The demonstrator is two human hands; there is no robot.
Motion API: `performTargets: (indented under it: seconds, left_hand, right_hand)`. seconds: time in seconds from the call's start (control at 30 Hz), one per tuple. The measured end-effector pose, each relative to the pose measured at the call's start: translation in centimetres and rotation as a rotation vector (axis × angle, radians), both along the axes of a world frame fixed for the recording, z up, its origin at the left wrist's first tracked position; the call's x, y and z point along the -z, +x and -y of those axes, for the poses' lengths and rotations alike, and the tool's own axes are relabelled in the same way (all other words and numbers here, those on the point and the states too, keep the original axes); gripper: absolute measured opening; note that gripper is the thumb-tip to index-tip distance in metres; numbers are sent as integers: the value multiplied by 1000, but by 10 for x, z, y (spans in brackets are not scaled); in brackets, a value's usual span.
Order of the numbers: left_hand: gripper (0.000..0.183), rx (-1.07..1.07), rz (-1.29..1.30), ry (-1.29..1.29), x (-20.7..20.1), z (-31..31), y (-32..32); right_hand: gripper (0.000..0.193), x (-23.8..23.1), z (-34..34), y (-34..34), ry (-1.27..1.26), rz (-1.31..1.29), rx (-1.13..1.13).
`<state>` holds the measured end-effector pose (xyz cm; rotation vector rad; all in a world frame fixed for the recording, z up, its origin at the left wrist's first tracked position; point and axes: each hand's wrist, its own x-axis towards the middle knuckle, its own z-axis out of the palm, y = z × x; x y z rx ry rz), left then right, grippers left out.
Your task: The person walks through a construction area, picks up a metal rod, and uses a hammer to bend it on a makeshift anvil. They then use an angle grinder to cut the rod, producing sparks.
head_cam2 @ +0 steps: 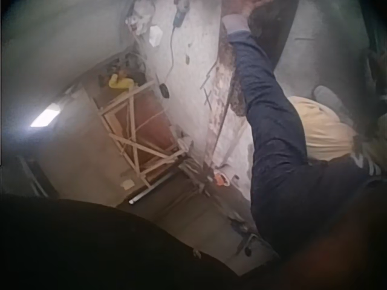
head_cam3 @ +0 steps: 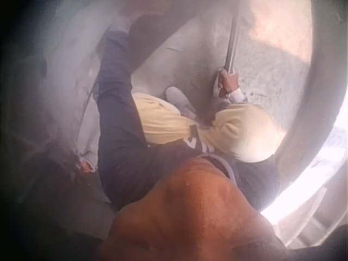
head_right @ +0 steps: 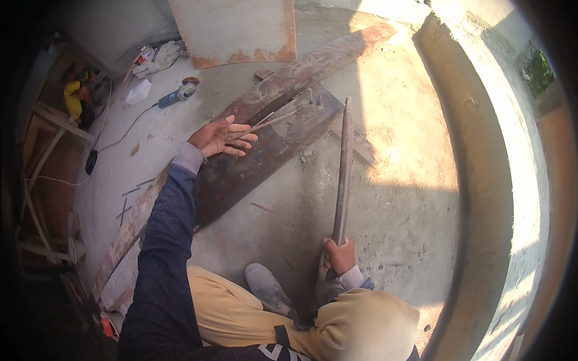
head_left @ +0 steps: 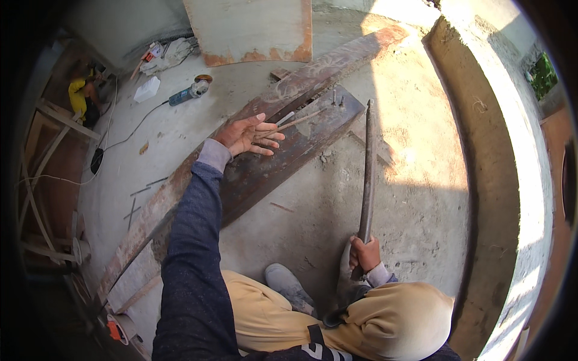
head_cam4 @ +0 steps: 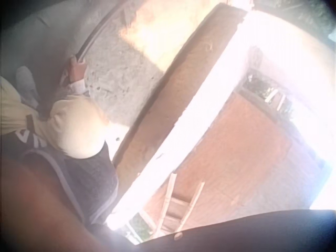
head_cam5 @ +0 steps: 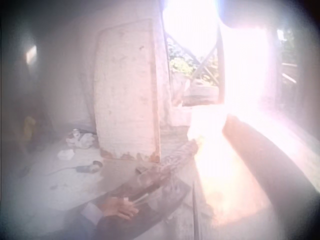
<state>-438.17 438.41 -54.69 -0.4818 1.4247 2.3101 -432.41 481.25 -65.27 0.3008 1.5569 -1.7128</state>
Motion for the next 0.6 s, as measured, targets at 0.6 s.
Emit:
performTargets:
  seconds: [0.6]
  left_hand:
    - [32, -484, -138, -792, 95, -84, -18]
  right_hand:
    - [15, 6, -16, 5, 130, -200, -82]
